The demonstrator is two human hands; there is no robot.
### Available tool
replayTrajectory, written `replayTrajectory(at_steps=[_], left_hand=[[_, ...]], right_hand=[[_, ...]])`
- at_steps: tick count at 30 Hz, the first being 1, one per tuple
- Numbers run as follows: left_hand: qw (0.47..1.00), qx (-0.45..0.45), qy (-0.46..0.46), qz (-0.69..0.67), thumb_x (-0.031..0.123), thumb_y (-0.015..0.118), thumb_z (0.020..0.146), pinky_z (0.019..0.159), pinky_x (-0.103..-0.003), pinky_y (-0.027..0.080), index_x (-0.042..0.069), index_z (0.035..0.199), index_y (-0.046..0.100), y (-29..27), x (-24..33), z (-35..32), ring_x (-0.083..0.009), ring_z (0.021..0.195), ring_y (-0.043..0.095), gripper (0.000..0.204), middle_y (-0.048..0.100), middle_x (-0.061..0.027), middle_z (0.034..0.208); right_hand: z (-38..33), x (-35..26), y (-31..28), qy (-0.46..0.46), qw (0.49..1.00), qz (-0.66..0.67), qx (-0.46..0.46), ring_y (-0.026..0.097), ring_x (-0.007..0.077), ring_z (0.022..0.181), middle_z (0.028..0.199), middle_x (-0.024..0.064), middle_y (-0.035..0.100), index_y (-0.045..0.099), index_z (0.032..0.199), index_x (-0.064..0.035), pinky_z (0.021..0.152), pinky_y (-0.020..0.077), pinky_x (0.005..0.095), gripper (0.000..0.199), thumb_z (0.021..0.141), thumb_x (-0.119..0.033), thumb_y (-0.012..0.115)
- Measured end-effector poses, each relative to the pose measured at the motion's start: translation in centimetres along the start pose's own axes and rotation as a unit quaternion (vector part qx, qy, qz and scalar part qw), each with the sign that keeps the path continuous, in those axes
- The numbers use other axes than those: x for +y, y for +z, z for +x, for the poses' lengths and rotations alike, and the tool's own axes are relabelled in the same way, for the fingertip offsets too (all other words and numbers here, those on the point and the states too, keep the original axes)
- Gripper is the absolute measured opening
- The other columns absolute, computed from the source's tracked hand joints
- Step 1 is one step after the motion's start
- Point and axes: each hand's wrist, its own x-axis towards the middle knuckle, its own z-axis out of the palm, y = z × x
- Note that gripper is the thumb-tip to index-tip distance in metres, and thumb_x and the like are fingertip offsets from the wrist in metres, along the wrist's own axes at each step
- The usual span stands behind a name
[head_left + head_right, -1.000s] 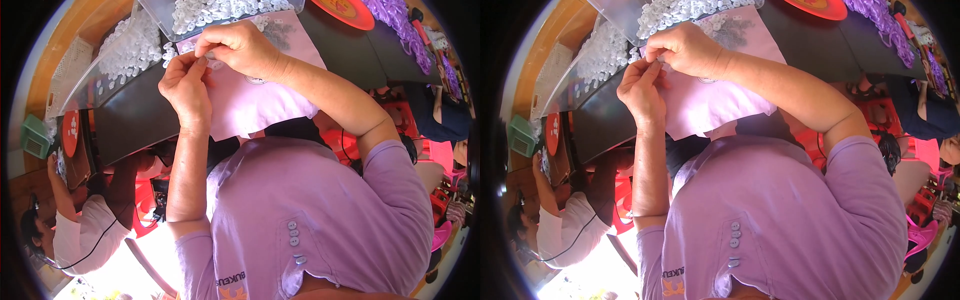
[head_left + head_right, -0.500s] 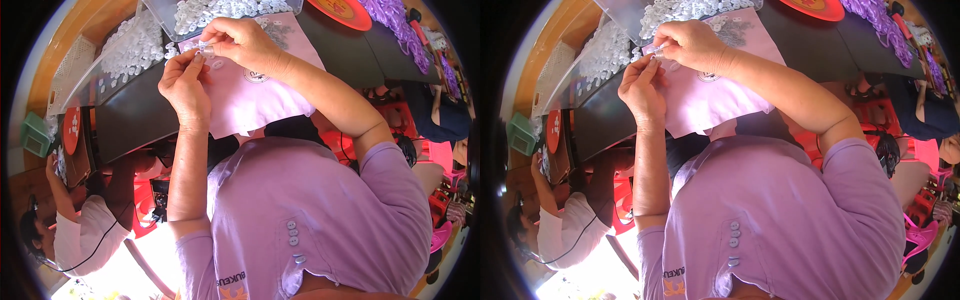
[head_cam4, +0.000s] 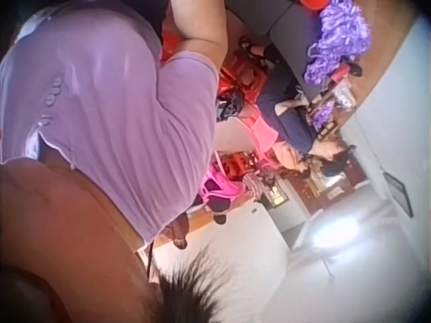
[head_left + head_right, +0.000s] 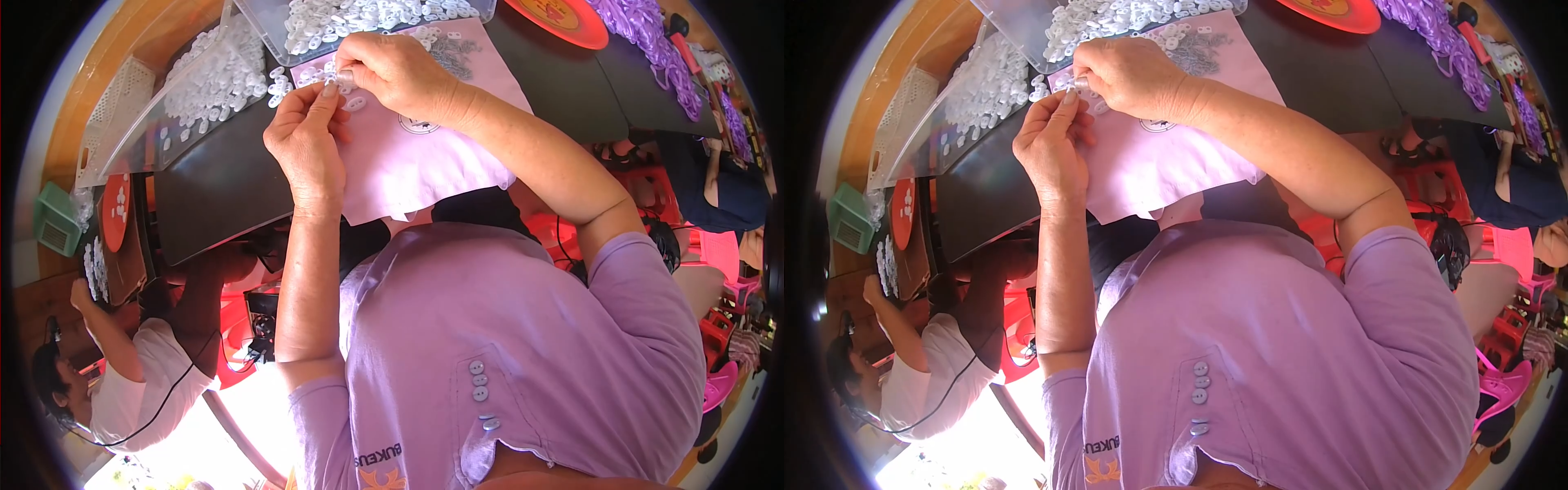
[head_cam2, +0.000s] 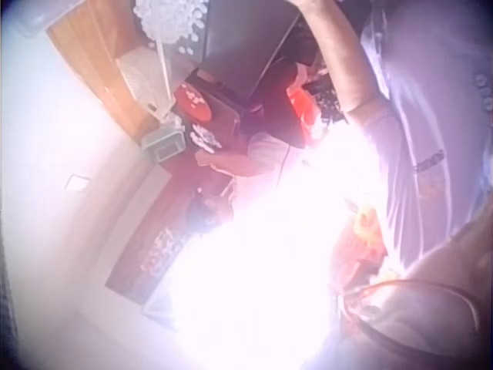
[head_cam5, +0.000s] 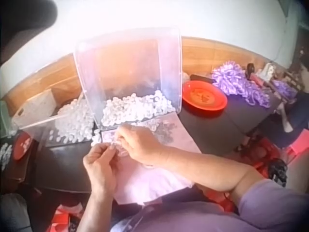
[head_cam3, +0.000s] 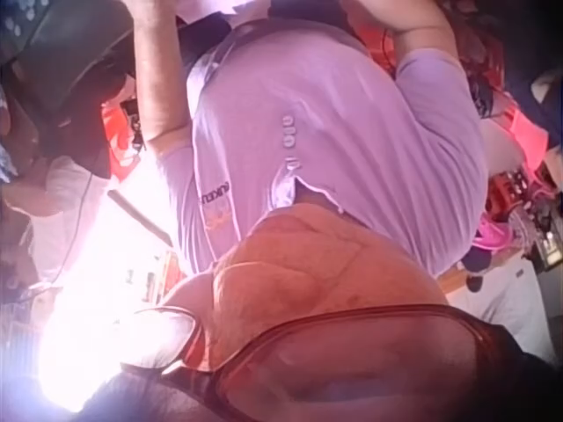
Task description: Inspecting and sorting small white plastic components from a container.
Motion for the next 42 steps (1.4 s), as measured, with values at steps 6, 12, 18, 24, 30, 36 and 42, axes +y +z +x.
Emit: replayTrajectory(at_steps=[6, 12, 18, 24, 30, 36, 42], left_hand=[[0.999, -0.023, -0.011, 0.033, 0.005, 0.062, 0.090, 0.047, -0.024, 0.040, -0.005, 0.091, 0.062, -0.3, 0.0, -0.2, -0.0125, 0.058, 0.055, 0.010, 0.062, -0.0087, 0.076], [0.998, -0.010, -0.029, 0.047, 0.004, 0.062, 0.090, 0.045, -0.024, 0.037, -0.004, 0.089, 0.062, -0.2, 0.1, 0.0, -0.0113, 0.055, 0.052, 0.008, 0.060, -0.0071, 0.074], [0.998, 0.009, -0.035, 0.053, 0.006, 0.062, 0.090, 0.046, -0.024, 0.038, -0.003, 0.089, 0.061, -0.1, -0.1, 0.5, -0.0128, 0.057, 0.053, 0.009, 0.060, -0.0072, 0.074], [0.996, 0.057, 0.000, -0.064, 0.007, 0.060, 0.092, 0.048, -0.027, 0.043, -0.005, 0.093, 0.057, -0.4, -0.3, 0.5, -0.0174, 0.060, 0.057, 0.013, 0.060, -0.0098, 0.076], [0.997, 0.043, 0.010, -0.069, 0.006, 0.058, 0.089, 0.048, -0.028, 0.044, -0.006, 0.094, 0.057, -0.4, 0.0, 0.2, -0.0187, 0.060, 0.058, 0.013, 0.060, -0.0122, 0.077], [0.997, 0.035, -0.004, -0.062, 0.005, 0.060, 0.088, 0.048, -0.028, 0.044, -0.006, 0.094, 0.057, -0.2, 0.3, -0.2, -0.0192, 0.061, 0.059, 0.012, 0.061, -0.0116, 0.076], [0.998, 0.029, -0.007, -0.063, 0.006, 0.062, 0.087, 0.046, -0.025, 0.043, -0.004, 0.090, 0.060, -0.1, 0.2, -0.3, -0.0150, 0.059, 0.058, 0.010, 0.061, -0.0087, 0.074]], right_hand=[[-0.2, 0.0, 0.2, 0.008, 0.998, 0.048, -0.028, 0.061, 0.0275, 0.069, 0.079, 0.0114, 0.063, 0.057, 0.092, -0.0018, 0.063, 0.0481, 0.0353, 0.008, 0.088, -0.008, 0.060], [-0.4, -0.3, 0.7, 0.032, 0.996, 0.077, -0.029, 0.060, 0.0259, 0.066, 0.074, 0.0116, 0.062, 0.057, 0.089, -0.0004, 0.061, 0.0472, 0.0350, 0.005, 0.086, -0.004, 0.060], [0.2, 0.4, 1.0, 0.018, 0.996, 0.084, -0.024, 0.061, 0.0256, 0.064, 0.073, 0.0120, 0.063, 0.060, 0.087, -0.0017, 0.060, 0.0478, 0.0336, 0.004, 0.086, -0.005, 0.062], [0.0, 0.3, -0.8, -0.075, 0.981, -0.179, -0.030, 0.064, 0.0235, 0.070, 0.079, 0.0060, 0.064, 0.066, 0.082, -0.0091, 0.061, 0.0507, 0.0365, 0.005, 0.080, -0.014, 0.067], [-0.7, -0.7, -0.8, -0.122, 0.948, -0.249, -0.156, 0.059, 0.0227, 0.091, 0.089, 0.0036, 0.060, 0.067, 0.079, -0.0101, 0.082, 0.0473, 0.0370, 0.007, 0.074, -0.009, 0.063], [-0.7, -1.0, -1.1, -0.099, 0.947, -0.226, -0.206, 0.059, 0.0227, 0.092, 0.090, 0.0039, 0.060, 0.066, 0.080, -0.0073, 0.082, 0.0468, 0.0374, 0.006, 0.074, -0.007, 0.062], [-0.6, -1.3, -1.5, -0.111, 0.948, -0.233, -0.186, 0.061, 0.0238, 0.089, 0.090, 0.0051, 0.062, 0.064, 0.082, -0.0060, 0.078, 0.0477, 0.0385, 0.008, 0.074, -0.007, 0.065]])
